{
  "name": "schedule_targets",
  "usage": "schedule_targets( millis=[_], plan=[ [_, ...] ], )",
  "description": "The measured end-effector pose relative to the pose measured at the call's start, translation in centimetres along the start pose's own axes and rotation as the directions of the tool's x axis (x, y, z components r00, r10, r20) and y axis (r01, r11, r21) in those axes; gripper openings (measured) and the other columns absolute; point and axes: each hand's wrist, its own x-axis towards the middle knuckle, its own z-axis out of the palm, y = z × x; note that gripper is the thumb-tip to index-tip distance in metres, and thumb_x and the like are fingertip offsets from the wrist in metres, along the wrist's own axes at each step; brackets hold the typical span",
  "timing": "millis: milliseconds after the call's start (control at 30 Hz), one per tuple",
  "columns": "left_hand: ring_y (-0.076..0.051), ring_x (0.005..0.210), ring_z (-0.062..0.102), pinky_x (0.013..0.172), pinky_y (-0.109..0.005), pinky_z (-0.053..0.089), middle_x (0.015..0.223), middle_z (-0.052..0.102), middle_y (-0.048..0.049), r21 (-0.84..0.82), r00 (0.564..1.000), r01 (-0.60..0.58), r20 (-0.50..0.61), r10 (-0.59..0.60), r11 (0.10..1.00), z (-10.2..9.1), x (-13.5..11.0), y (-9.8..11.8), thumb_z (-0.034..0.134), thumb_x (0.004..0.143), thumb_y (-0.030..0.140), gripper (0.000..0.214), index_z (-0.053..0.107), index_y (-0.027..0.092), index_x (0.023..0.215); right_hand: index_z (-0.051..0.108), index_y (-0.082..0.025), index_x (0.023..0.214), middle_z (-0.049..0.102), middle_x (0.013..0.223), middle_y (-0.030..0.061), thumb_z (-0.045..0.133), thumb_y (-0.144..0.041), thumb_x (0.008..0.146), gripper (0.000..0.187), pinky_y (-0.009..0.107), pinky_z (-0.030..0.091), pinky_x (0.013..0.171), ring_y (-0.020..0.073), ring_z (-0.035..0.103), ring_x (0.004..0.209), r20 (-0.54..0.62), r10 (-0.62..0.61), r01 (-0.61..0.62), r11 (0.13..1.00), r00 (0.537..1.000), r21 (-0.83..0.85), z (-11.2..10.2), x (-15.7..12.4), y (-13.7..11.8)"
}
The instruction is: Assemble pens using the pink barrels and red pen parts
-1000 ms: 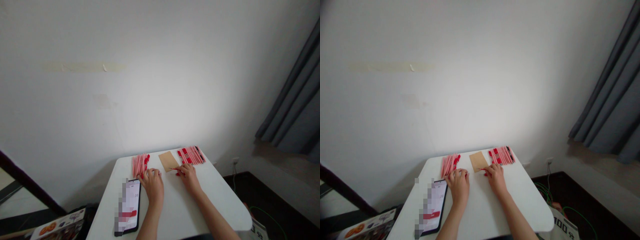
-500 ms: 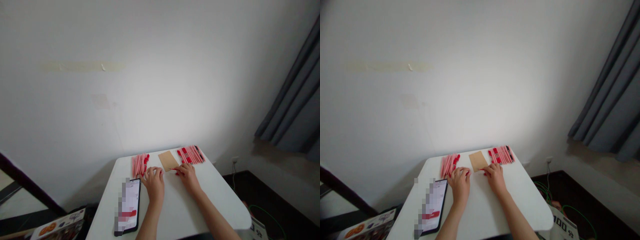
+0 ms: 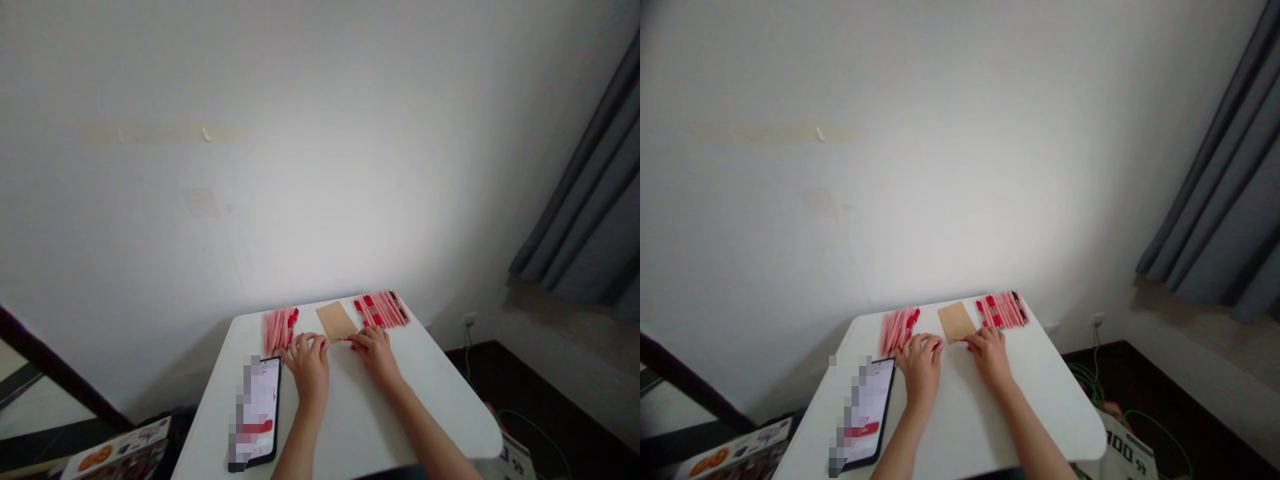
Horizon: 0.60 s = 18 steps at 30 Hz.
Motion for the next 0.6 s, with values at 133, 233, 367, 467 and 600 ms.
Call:
schedule_targets(
  millis=[133, 233, 367, 467, 600],
  plan=[
    [-0.024, 0.105, 0.049, 0.104, -0.056, 0.021, 0.104, 0.064, -0.0038, -0.009, 1.0, 0.003, 0.01, -0.003, 1.0, 0.03, 0.03, -0.03, 0.054, 0.083, 0.028, 0.015, 0.069, 0.028, 0.087, 0.072, -0.03, 0.098, 0.065, 0.086, 0.0043, 0.058, -0.018, 0.086, 0.022, 0.037, 0.036, 0.084, 0.0227, 0.052, 0.092, -0.003, -0.001, 0.001, 1.0, 1.0, 0.015, 0.0, 0.02, -0.04],
    [-0.024, 0.106, 0.049, 0.104, -0.056, 0.02, 0.104, 0.064, -0.004, -0.022, 1.0, 0.004, 0.018, -0.004, 1.0, 0.15, 0.0, -0.07, 0.054, 0.083, 0.028, 0.015, 0.069, 0.028, 0.087, 0.072, -0.03, 0.098, 0.065, 0.086, 0.0042, 0.058, -0.018, 0.086, 0.021, 0.037, 0.036, 0.085, 0.0227, 0.052, 0.092, -0.001, -0.005, 0.005, 1.0, 1.0, 0.027, -0.03, 0.04, -0.08],
    [-0.024, 0.106, 0.05, 0.103, -0.054, 0.022, 0.104, 0.065, -0.0031, -0.041, 1.0, -0.002, 0.02, 0.003, 0.999, 0.21, 0.0, -0.02, 0.057, 0.082, 0.027, 0.014, 0.07, 0.029, 0.087, 0.072, -0.031, 0.098, 0.065, 0.087, 0.0042, 0.058, -0.019, 0.086, 0.021, 0.038, 0.036, 0.085, 0.0224, 0.052, 0.092, 0.005, -0.017, 0.017, 0.999, 1.0, 0.029, -0.12, 0.04, -0.16],
    [-0.023, 0.104, 0.051, 0.101, -0.05, 0.027, 0.103, 0.065, -0.0029, -0.043, 1.0, -0.024, 0.01, 0.024, 0.999, 0.18, 0.04, 0.06, 0.058, 0.081, 0.028, 0.013, 0.07, 0.029, 0.086, 0.072, -0.031, 0.097, 0.065, 0.086, 0.0037, 0.059, -0.019, 0.086, 0.021, 0.037, 0.036, 0.085, 0.0219, 0.052, 0.092, 0.01, -0.019, 0.019, 1.0, 1.0, 0.024, -0.15, 0.05, -0.23],
    [-0.021, 0.103, 0.052, 0.101, -0.048, 0.029, 0.102, 0.065, -0.0016, -0.036, 1.0, -0.031, 0.0, 0.031, 0.999, 0.29, 0.0, 0.06, 0.059, 0.081, 0.028, 0.012, 0.07, 0.03, 0.085, 0.072, -0.031, 0.098, 0.065, 0.086, 0.0035, 0.059, -0.019, 0.086, 0.021, 0.036, 0.036, 0.084, 0.0215, 0.051, 0.092, 0.012, -0.025, 0.025, 1.0, 1.0, 0.006, -0.04, 0.06, -0.24]
  ],
)
